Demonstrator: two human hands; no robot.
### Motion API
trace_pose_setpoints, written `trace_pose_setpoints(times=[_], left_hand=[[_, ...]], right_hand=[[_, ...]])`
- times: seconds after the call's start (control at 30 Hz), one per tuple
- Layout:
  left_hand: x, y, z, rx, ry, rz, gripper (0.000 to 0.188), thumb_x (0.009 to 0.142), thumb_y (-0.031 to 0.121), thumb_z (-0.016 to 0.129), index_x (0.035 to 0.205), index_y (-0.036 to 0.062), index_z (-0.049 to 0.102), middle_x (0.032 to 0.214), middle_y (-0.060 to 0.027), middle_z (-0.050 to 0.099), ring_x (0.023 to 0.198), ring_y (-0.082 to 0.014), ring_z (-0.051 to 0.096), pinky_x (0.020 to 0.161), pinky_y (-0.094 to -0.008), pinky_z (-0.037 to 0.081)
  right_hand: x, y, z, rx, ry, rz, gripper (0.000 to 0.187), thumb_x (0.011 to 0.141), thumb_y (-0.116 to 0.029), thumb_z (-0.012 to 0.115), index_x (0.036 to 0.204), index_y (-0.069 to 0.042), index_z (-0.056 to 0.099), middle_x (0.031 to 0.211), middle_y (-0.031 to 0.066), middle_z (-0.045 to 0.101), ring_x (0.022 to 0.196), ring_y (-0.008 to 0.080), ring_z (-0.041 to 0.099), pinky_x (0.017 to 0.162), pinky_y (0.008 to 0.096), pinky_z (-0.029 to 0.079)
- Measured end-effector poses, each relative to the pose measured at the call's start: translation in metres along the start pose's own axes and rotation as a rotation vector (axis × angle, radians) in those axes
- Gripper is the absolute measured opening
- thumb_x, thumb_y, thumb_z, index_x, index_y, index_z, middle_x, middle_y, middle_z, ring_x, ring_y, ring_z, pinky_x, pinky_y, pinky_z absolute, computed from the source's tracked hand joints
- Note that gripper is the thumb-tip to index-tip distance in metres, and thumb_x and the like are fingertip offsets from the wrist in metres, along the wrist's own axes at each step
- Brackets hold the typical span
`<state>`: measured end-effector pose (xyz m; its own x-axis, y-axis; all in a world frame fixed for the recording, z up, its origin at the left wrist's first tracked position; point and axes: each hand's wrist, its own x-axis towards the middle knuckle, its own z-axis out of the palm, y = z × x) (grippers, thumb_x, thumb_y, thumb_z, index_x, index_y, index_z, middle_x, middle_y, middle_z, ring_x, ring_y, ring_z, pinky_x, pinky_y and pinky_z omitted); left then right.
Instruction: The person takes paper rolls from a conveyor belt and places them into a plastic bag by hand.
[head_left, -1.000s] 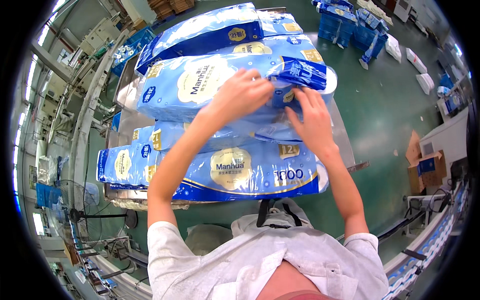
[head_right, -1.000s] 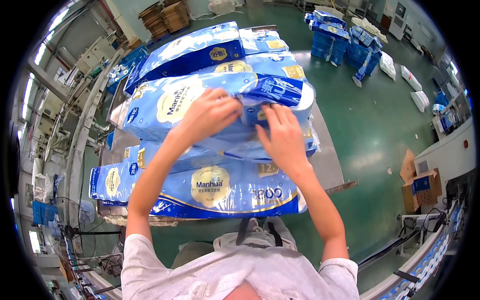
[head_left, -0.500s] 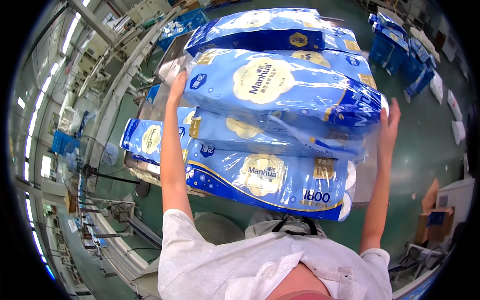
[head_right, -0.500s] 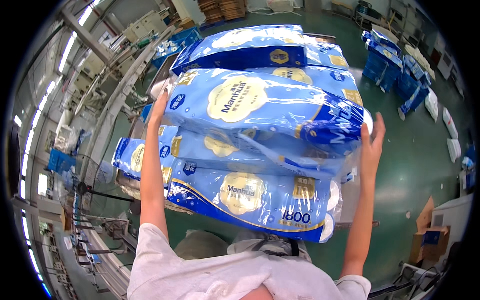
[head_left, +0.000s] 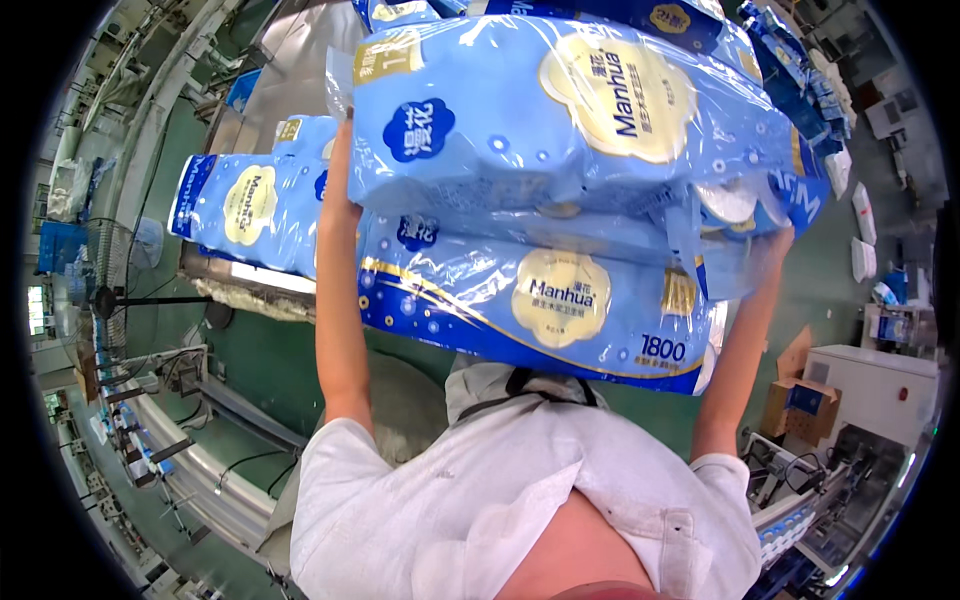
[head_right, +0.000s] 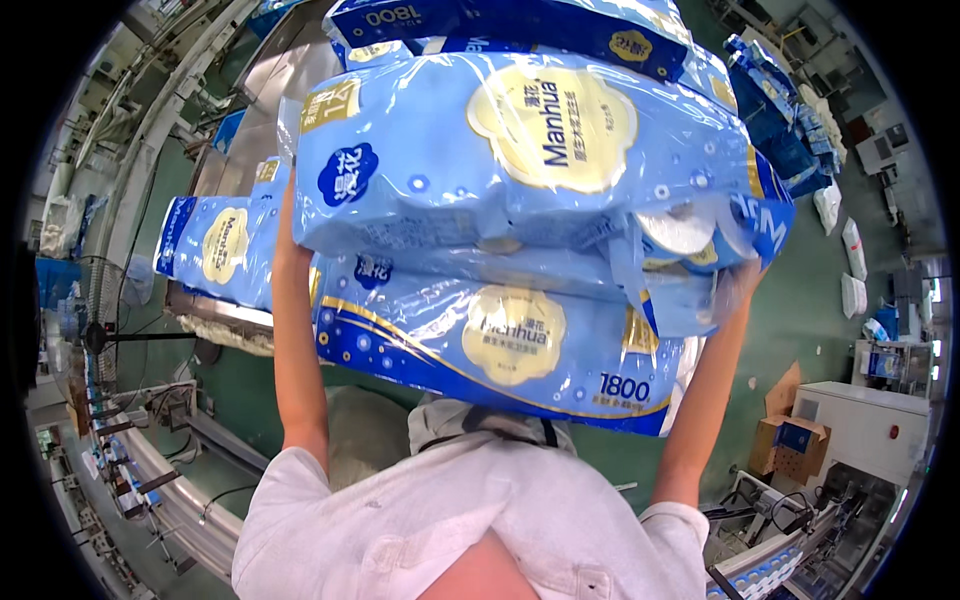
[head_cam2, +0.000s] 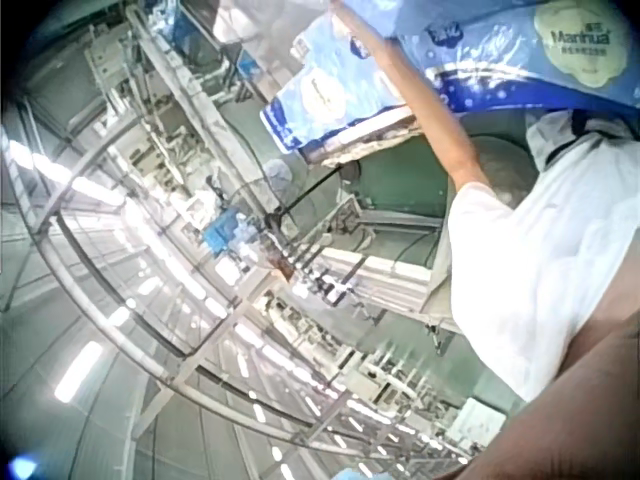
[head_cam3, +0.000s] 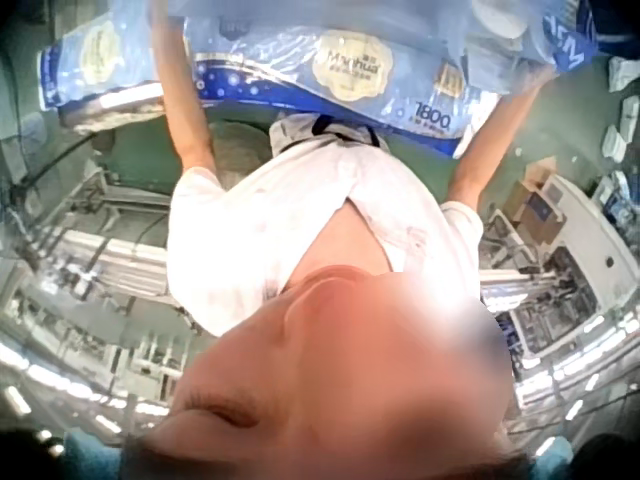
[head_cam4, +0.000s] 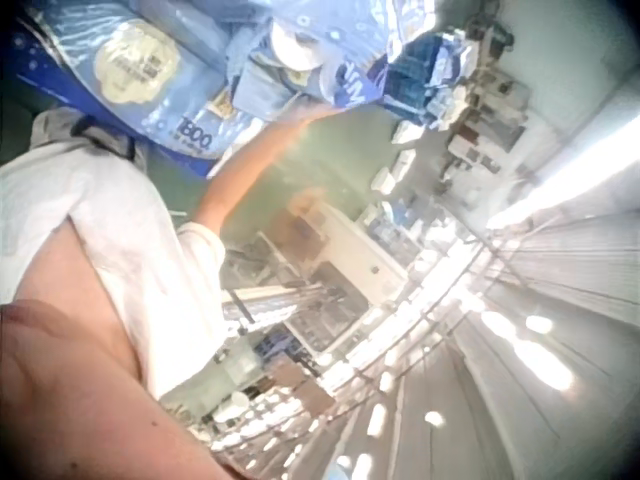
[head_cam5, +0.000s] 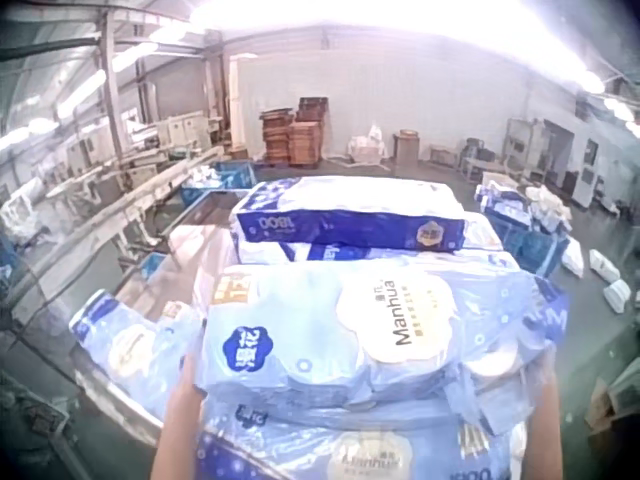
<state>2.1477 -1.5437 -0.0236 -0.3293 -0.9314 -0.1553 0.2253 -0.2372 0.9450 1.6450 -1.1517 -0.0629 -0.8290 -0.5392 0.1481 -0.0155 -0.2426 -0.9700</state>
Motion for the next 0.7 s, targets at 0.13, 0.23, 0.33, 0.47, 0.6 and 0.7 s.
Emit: trace_pose_setpoints(times=[0.13, 0.23, 0.33, 0.47, 0.6, 0.7], left_hand=[[0.039, -0.056, -0.039, 0.325, -0.060, 0.412, 0.039, 0.106, 0.033, 0.049, 0.132, 0.0051, 0.057, 0.128, -0.0107, 0.060, 0.119, -0.0184, 0.056, 0.100, -0.0332, 0.046], [0.032, -0.033, -0.009, -0.256, 0.022, 0.135, 0.020, 0.100, 0.016, 0.055, 0.115, 0.0040, 0.062, 0.101, -0.0082, 0.065, 0.092, -0.0166, 0.061, 0.089, -0.0287, 0.048], [0.072, -0.024, -0.058, 0.216, 0.122, 0.382, 0.016, 0.098, 0.020, 0.060, 0.096, 0.0055, 0.066, 0.086, -0.0026, 0.064, 0.082, -0.0116, 0.058, 0.078, -0.0271, 0.047], [0.079, 0.012, -0.093, 0.419, 0.128, 0.462, 0.021, 0.098, 0.024, 0.061, 0.096, 0.0033, 0.066, 0.095, -0.0042, 0.066, 0.093, -0.0128, 0.060, 0.086, -0.0282, 0.045], [0.004, 0.039, -0.034, 0.471, 0.318, 0.955, 0.017, 0.101, 0.010, 0.050, 0.114, 0.0015, 0.057, 0.119, -0.0136, 0.066, 0.109, -0.0202, 0.060, 0.098, -0.0336, 0.045], [-0.079, 0.043, 0.012, 0.436, 0.261, 1.014, 0.015, 0.098, 0.006, 0.050, 0.111, 0.0015, 0.055, 0.118, -0.0164, 0.066, 0.108, -0.0242, 0.060, 0.100, -0.0372, 0.045]], right_hand=[[-0.025, -0.005, 0.015, -0.056, 0.084, -0.053, 0.041, 0.092, -0.013, 0.062, 0.131, -0.003, 0.053, 0.125, 0.0127, 0.059, 0.111, 0.0217, 0.059, 0.099, 0.0351, 0.046], [-0.044, -0.021, 0.026, -0.154, 0.200, -0.163, 0.036, 0.091, -0.007, 0.062, 0.126, -0.002, 0.056, 0.119, 0.0122, 0.061, 0.106, 0.0208, 0.061, 0.095, 0.0334, 0.048], [-0.050, -0.053, 0.053, -0.423, 0.315, -0.359, 0.031, 0.089, -0.002, 0.063, 0.120, -0.001, 0.060, 0.113, 0.0117, 0.064, 0.100, 0.0198, 0.062, 0.091, 0.0317, 0.049], [-0.087, -0.132, 0.108, -0.783, 0.486, -0.751, 0.025, 0.086, 0.005, 0.064, 0.111, 0.000, 0.063, 0.103, 0.0111, 0.066, 0.092, 0.0184, 0.064, 0.085, 0.0295, 0.050], [-0.130, -0.151, 0.177, -1.273, 0.008, -0.659, 0.025, 0.094, -0.025, 0.066, 0.105, -0.002, 0.069, 0.103, 0.0148, 0.069, 0.095, 0.0278, 0.068, 0.086, 0.0386, 0.053], [-0.085, -0.158, 0.161, -1.572, -0.017, -0.444, 0.051, 0.093, -0.052, 0.059, 0.105, -0.004, 0.074, 0.104, 0.0174, 0.072, 0.096, 0.0339, 0.069, 0.086, 0.0413, 0.054]])
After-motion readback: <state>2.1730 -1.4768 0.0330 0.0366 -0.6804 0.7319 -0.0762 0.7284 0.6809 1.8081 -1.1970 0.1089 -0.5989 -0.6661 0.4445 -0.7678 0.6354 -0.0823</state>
